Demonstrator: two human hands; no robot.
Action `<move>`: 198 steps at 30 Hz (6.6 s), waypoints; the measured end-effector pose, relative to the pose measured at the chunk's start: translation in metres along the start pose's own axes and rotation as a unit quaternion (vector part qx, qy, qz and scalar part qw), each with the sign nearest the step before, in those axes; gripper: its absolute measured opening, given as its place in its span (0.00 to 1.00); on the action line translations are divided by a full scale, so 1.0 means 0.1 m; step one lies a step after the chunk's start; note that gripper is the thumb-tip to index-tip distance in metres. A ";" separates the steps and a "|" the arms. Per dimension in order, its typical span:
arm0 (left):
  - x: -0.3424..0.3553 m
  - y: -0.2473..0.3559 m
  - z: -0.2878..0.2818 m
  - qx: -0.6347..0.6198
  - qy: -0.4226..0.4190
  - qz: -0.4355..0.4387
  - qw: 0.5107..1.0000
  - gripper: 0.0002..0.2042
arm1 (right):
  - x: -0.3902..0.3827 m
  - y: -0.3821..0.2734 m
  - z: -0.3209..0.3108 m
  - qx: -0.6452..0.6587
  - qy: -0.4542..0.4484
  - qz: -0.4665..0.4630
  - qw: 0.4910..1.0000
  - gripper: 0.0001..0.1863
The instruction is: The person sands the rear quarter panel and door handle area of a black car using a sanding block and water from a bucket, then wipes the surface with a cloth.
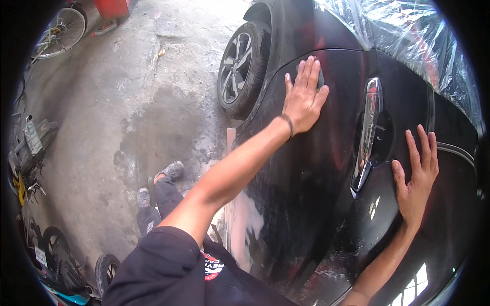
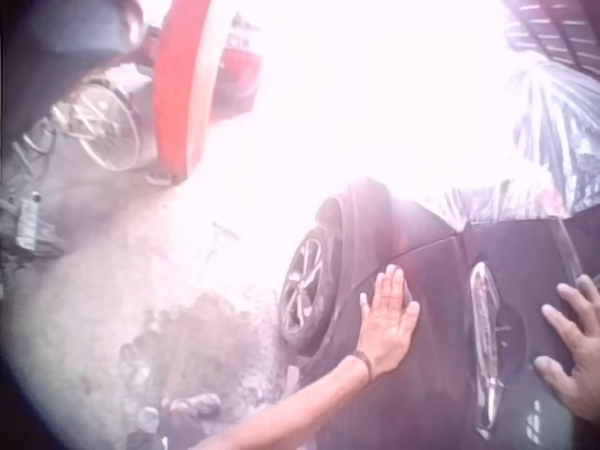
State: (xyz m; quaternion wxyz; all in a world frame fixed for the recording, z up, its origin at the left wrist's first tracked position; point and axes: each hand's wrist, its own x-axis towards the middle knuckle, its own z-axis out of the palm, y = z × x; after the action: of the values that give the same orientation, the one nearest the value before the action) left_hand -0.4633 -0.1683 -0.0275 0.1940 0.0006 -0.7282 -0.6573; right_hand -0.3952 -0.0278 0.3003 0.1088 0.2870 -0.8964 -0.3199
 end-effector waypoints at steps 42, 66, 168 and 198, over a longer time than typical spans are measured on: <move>0.72 0.68 0.09 0.163 -0.010 0.066 0.984 0.31 | -0.04 0.03 -0.08 0.094 0.036 0.034 0.994 0.36; -0.91 1.42 -2.37 -0.330 -0.304 -0.201 0.871 0.31 | -0.20 -0.46 -0.36 0.484 0.085 -0.019 0.871 0.30; -2.80 -2.77 -1.22 -0.058 -0.878 0.446 0.164 0.19 | -2.87 -9.93 5.28 0.586 -0.171 0.696 0.379 0.21; -1.74 -5.15 -1.26 0.211 -0.862 0.306 0.345 0.24 | 1.14 -3.81 3.23 -0.205 0.046 0.267 0.940 0.40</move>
State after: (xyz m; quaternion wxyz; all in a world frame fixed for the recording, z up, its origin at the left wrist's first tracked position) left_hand -0.3974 -0.3146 -0.5624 -0.3599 -0.7479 -0.5575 -0.0142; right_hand -0.4405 -0.1696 -0.1893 0.2876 0.0225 -0.8492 -0.4423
